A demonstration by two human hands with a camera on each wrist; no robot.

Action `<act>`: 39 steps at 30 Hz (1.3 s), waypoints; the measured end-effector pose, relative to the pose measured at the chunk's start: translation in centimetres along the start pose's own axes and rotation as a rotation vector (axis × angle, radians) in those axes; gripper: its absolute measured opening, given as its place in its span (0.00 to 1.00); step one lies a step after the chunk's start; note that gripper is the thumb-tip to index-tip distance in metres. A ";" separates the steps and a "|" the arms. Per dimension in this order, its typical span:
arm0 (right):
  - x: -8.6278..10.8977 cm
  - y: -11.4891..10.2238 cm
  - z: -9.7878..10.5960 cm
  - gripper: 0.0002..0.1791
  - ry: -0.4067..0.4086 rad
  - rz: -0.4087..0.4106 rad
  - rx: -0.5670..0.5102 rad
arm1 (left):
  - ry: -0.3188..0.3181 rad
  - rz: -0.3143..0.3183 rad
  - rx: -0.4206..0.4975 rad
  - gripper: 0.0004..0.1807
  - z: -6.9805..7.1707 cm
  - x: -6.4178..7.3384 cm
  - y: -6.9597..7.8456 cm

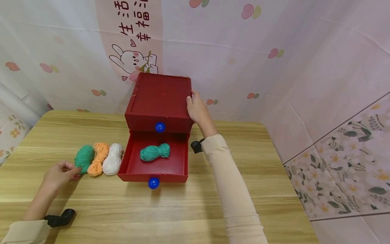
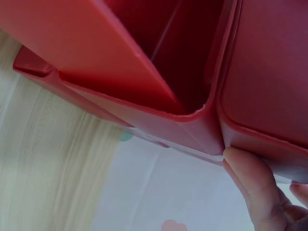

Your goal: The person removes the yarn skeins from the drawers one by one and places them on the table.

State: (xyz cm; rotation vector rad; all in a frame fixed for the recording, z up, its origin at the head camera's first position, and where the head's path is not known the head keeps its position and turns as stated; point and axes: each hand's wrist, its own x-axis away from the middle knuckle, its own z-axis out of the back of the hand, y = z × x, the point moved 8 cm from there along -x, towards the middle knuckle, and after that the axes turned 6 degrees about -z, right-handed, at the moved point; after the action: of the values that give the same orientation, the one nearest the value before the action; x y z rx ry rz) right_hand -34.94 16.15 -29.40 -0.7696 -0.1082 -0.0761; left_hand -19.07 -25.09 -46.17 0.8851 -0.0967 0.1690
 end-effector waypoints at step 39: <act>0.2 -0.2 0.0 0.28 -0.006 0.006 -0.025 | -0.076 -0.475 -0.188 0.14 0.5 4.2 17.3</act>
State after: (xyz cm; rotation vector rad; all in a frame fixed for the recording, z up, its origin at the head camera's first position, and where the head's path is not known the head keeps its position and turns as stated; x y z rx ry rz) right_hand -34.78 15.96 -29.25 -0.7948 -0.1108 -0.0698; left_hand -18.13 -14.31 -32.06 0.7051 0.0287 -0.3132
